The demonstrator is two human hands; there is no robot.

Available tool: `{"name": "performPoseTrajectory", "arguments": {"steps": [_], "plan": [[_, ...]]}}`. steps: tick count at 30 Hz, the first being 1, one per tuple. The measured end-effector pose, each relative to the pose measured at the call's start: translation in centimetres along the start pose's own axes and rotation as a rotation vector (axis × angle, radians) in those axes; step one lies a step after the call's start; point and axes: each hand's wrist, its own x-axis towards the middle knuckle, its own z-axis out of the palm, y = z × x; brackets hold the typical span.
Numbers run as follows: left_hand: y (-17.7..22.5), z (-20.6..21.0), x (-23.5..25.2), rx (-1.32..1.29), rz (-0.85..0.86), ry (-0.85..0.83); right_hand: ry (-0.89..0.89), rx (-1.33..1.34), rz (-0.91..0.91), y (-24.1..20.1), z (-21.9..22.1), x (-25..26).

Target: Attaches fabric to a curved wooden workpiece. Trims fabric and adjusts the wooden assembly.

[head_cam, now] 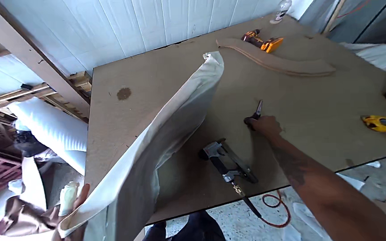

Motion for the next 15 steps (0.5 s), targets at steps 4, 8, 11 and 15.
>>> {"name": "performPoseTrajectory", "arguments": {"steps": [4,8,11,15], "plan": [[0.9,1.1,-1.9,0.06,-0.031,-0.018,-0.307,0.367,0.065,1.1,-3.1,-4.0],[1.1,-2.6,1.0,0.105,0.164,-0.299,-0.349,0.804,-0.092,2.7,-6.1,-18.2],[1.7,-4.9,4.1,0.185,0.369,-0.535,-0.169,0.741,-0.455,3.0,-7.9,-35.9],[2.1,-5.1,6.8,0.036,0.533,-0.799,-0.173,0.625,-0.69,0.2,-8.9,-58.7]]}}
